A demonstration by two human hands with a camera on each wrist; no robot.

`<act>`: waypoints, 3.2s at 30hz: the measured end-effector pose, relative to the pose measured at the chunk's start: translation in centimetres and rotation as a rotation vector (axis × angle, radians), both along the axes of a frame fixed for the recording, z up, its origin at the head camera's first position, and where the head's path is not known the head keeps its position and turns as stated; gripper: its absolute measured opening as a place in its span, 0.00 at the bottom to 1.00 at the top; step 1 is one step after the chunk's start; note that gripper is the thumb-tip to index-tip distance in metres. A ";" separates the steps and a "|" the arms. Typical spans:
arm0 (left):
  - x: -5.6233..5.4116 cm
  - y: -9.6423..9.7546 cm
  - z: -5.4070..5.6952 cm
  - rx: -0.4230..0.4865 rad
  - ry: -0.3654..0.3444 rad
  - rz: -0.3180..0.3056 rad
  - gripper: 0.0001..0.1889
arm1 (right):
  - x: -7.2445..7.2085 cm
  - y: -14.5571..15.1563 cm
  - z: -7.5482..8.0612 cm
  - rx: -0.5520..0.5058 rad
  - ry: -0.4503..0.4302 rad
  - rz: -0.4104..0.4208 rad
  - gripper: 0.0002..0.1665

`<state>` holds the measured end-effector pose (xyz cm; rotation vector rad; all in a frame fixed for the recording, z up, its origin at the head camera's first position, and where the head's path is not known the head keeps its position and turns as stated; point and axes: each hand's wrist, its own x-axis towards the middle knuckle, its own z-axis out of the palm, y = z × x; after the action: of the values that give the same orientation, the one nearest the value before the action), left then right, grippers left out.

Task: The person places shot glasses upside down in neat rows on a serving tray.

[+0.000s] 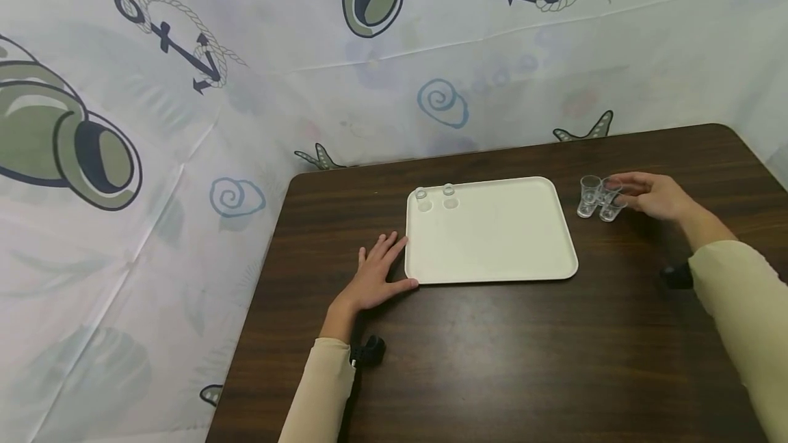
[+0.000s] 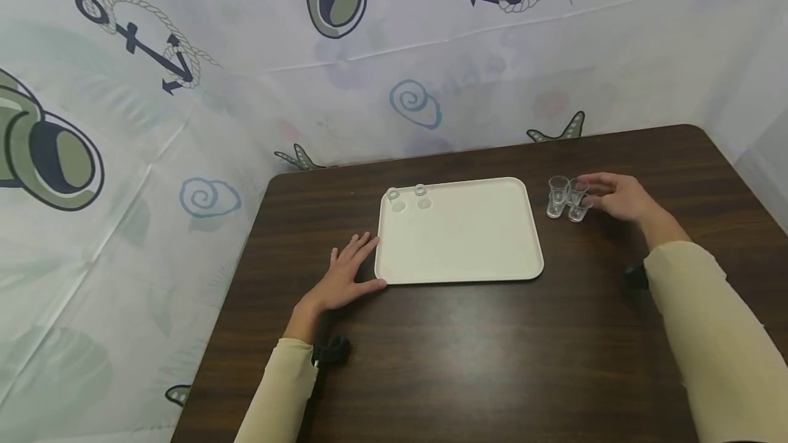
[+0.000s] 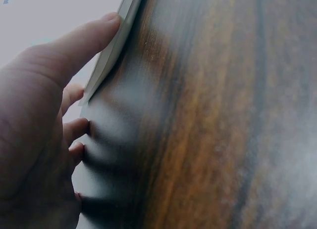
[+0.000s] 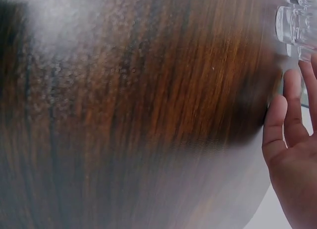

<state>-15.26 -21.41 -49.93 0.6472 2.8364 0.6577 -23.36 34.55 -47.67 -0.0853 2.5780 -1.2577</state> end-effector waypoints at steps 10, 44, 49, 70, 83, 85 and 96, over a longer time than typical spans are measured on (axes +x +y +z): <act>0.0 0.1 -0.1 0.008 0.006 -0.005 0.47 | 0.4 -0.3 -0.2 0.066 -0.008 0.031 0.37; 0.3 -0.4 -0.1 0.010 0.014 0.016 0.47 | 0.7 1.6 -0.5 -0.040 0.007 -0.128 0.41; -0.1 0.0 -0.2 0.015 0.014 -0.004 0.47 | 1.3 2.5 -0.6 -0.081 0.051 -0.212 0.37; -0.7 0.5 -0.2 -0.002 0.005 -0.035 0.48 | 0.4 -1.0 4.6 -0.254 0.262 -0.409 0.19; -0.1 0.1 0.1 0.018 0.013 -0.007 0.48 | -1.5 -10.2 7.0 -0.007 0.392 -0.211 0.29; 0.0 0.0 0.0 0.015 0.011 -0.004 0.48 | -1.7 -11.6 6.7 -0.034 0.396 -0.173 0.27; 0.0 -0.2 -0.2 0.001 0.019 -0.003 0.48 | -2.0 -18.8 2.9 -0.093 0.393 -0.054 0.24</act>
<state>-15.27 -21.60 -50.11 0.6606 2.8521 0.6556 -25.32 15.76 -44.80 -0.3125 2.8604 -1.5105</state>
